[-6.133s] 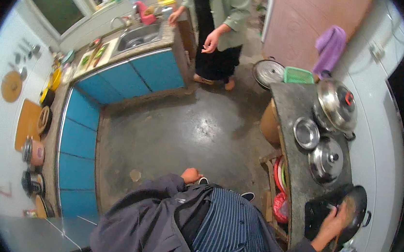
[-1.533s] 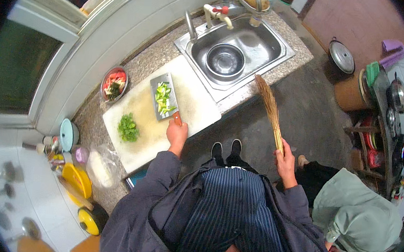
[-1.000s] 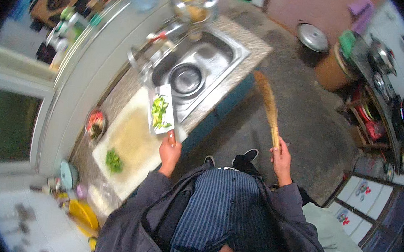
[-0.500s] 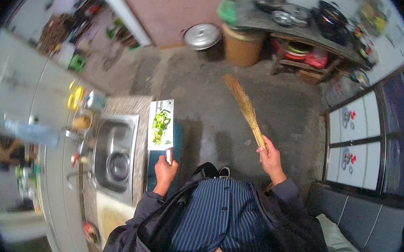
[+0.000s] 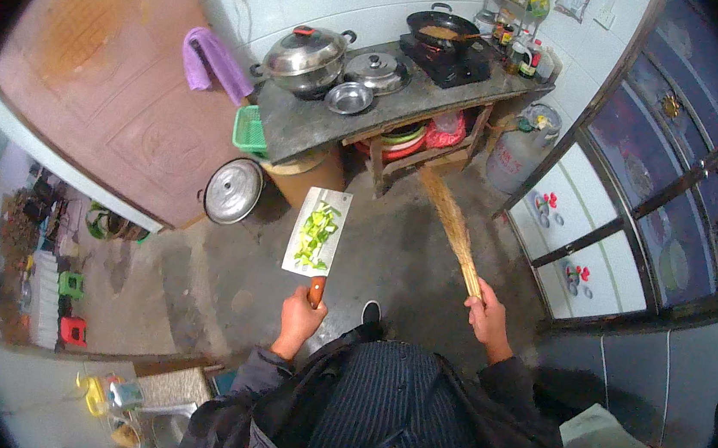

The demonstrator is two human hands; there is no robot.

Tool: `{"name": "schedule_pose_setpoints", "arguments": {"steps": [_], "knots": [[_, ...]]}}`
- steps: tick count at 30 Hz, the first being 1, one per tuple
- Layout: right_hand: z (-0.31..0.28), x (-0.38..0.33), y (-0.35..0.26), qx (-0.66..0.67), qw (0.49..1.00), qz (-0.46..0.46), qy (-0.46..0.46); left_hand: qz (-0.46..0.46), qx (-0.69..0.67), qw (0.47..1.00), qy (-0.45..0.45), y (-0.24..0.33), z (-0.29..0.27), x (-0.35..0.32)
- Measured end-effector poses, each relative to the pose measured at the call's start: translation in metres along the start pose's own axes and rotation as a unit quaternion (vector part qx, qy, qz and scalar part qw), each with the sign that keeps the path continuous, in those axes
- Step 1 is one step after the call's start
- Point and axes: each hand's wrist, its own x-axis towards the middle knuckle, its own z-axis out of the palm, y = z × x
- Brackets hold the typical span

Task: The person stirs a simmering mixture in a wok with a wooden spatula, adds a white powder from a jar, then chops green vegetables on a cutting board. They add the chopped vegetables to the wok, stir, and finally add a bowl of mixed vegetables to the pan.

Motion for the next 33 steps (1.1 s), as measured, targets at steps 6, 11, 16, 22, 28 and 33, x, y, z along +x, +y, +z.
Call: {"name": "schedule_pose_setpoints", "arguments": {"steps": [6,11,16,22,28,33], "knots": [[-0.035,0.086,0.002,0.037,0.992,0.028,0.115,0.084,-0.033,0.996,-0.025,0.078,0.01,0.145],[-0.068,0.174,-0.003,0.001,0.991,0.025,0.13,0.104,0.002,0.993,-0.056,0.135,0.024,0.239],[-0.113,0.293,0.0,0.01,0.994,-0.013,0.105,0.119,0.008,0.991,-0.056,0.207,0.045,0.336],[-0.155,0.425,-0.048,0.006,0.998,-0.045,0.051,0.111,0.025,0.992,-0.045,0.288,0.052,0.436],[-0.174,0.554,-0.088,-0.011,0.99,-0.139,0.014,0.14,0.048,0.989,-0.026,0.363,0.044,0.546],[-0.144,0.645,-0.129,-0.191,0.91,-0.368,0.023,0.135,0.079,0.981,-0.11,0.394,0.051,0.64]]}}
